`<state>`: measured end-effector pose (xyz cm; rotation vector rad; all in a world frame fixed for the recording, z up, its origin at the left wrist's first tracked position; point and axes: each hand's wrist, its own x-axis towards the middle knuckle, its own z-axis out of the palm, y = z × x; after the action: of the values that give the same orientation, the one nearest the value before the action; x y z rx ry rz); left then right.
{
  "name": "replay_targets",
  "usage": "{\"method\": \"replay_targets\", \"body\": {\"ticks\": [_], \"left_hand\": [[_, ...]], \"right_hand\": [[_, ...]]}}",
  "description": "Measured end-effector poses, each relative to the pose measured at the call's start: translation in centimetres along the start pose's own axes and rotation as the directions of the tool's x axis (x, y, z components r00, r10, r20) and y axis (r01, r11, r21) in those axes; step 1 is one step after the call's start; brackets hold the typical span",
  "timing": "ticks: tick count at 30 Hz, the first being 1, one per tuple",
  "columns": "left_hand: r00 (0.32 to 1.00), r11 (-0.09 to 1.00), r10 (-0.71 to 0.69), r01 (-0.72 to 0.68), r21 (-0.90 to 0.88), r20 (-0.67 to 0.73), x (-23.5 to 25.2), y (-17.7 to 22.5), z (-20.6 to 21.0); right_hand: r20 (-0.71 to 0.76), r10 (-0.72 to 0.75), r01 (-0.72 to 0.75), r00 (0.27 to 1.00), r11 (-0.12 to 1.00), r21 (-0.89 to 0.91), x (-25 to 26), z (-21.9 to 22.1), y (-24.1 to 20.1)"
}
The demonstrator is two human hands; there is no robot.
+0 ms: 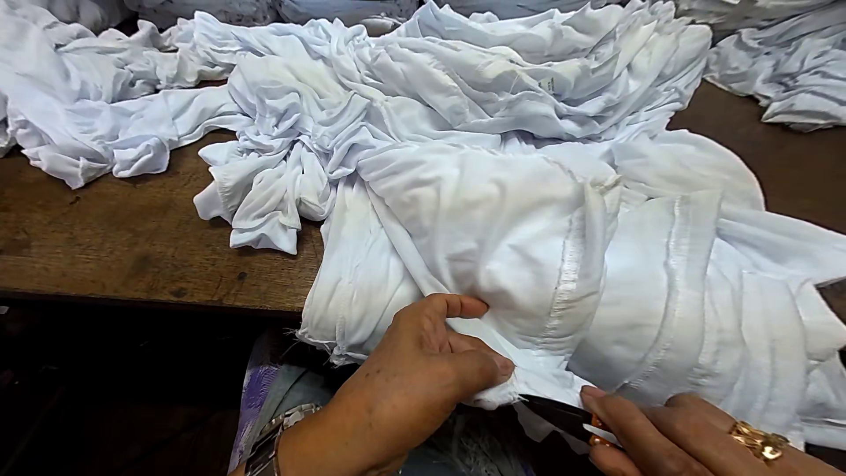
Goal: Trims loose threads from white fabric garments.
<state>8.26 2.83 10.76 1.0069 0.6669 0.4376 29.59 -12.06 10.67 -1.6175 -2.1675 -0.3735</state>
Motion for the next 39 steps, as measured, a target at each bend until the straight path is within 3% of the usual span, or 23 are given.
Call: {"method": "replay_targets", "body": {"ticks": [4, 9, 14, 18, 22, 33, 39], "left_hand": [[1.000, 1.000, -0.011, 0.011, -0.011, -0.020, 0.0, -0.2, 0.0], [0.999, 1.000, 0.030, -0.030, -0.003, 0.033, -0.3, -0.3, -0.3], [0.992, 0.994, 0.109, -0.110, 0.017, 0.064, -0.7, -0.7, -0.5], [0.970, 0.965, 0.232, -0.238, 0.111, 0.066, -1.1, -1.0, -0.7], [0.973, 0.964, 0.211, -0.223, 0.144, 0.091, -1.5, -1.1, -1.4], [0.983, 0.981, 0.173, -0.178, 0.079, 0.064, -1.7, -1.0, -1.3], [0.994, 0.993, 0.107, -0.107, -0.039, -0.006, -1.7, -1.1, -0.9]], "right_hand": [[0.041, 0.053, -0.054, 0.998, 0.998, 0.027, 0.2, 0.3, -0.4], [0.109, 0.128, -0.156, 0.986, 0.937, 0.312, -0.1, 0.5, 0.1], [0.086, 0.284, -0.272, 0.955, 0.718, 0.641, 0.3, 0.8, -0.6], [0.004, 0.236, -0.218, 0.972, 0.890, 0.401, 0.4, 0.6, -1.4], [0.005, 0.145, -0.144, 0.989, 0.977, 0.155, -0.7, 0.5, -1.3], [-0.066, 0.101, -0.097, 0.993, 0.993, 0.061, -0.5, 1.8, -2.1], [-0.088, 0.094, -0.091, 0.992, 0.995, 0.045, -0.6, 1.8, -2.0]]}}
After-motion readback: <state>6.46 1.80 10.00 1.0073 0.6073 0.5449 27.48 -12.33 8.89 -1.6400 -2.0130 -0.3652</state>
